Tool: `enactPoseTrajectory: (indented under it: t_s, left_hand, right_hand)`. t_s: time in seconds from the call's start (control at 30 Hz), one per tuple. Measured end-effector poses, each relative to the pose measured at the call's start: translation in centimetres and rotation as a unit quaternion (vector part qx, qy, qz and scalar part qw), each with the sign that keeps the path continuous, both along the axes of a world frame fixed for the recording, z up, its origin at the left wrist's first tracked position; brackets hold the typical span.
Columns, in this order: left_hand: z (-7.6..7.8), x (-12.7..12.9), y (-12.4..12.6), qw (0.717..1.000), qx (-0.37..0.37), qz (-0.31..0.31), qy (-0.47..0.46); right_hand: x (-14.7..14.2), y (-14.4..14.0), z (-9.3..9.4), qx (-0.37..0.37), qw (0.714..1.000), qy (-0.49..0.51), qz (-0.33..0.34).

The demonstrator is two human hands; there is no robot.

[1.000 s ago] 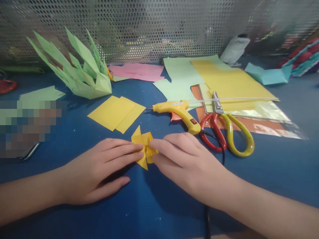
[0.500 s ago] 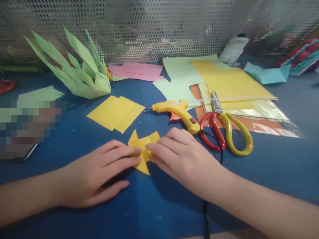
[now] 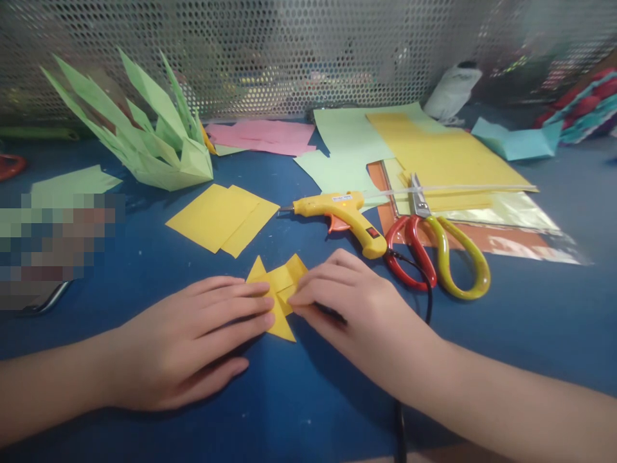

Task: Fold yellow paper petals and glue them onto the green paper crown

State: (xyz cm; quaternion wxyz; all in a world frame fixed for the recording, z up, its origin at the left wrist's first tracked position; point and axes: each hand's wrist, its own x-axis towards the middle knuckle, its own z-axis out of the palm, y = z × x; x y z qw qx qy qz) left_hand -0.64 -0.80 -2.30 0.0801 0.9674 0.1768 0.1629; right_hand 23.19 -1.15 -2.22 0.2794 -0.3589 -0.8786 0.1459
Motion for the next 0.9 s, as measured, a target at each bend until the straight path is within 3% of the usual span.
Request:
enactPoseTrajectory:
  t_s: [0.37, 0.63, 0.9]
  left_hand:
    - [0.0, -0.2, 0.2, 1.0, -0.021, -0.002, 0.022]
    - [0.1, -0.1, 0.3, 0.999, -0.025, -0.006, 0.039]
    - [0.3, 0.1, 0.1, 0.998, 0.008, -0.003, 0.057]
  right_hand:
    - [0.8, -0.4, -0.2, 0.129, 0.979, -0.122, 0.104]
    - [0.4, -0.6, -0.2, 0.199, 0.962, -0.152, 0.106]
    - [0.0, -0.8, 0.7, 0.216, 0.951, -0.185, 0.125]
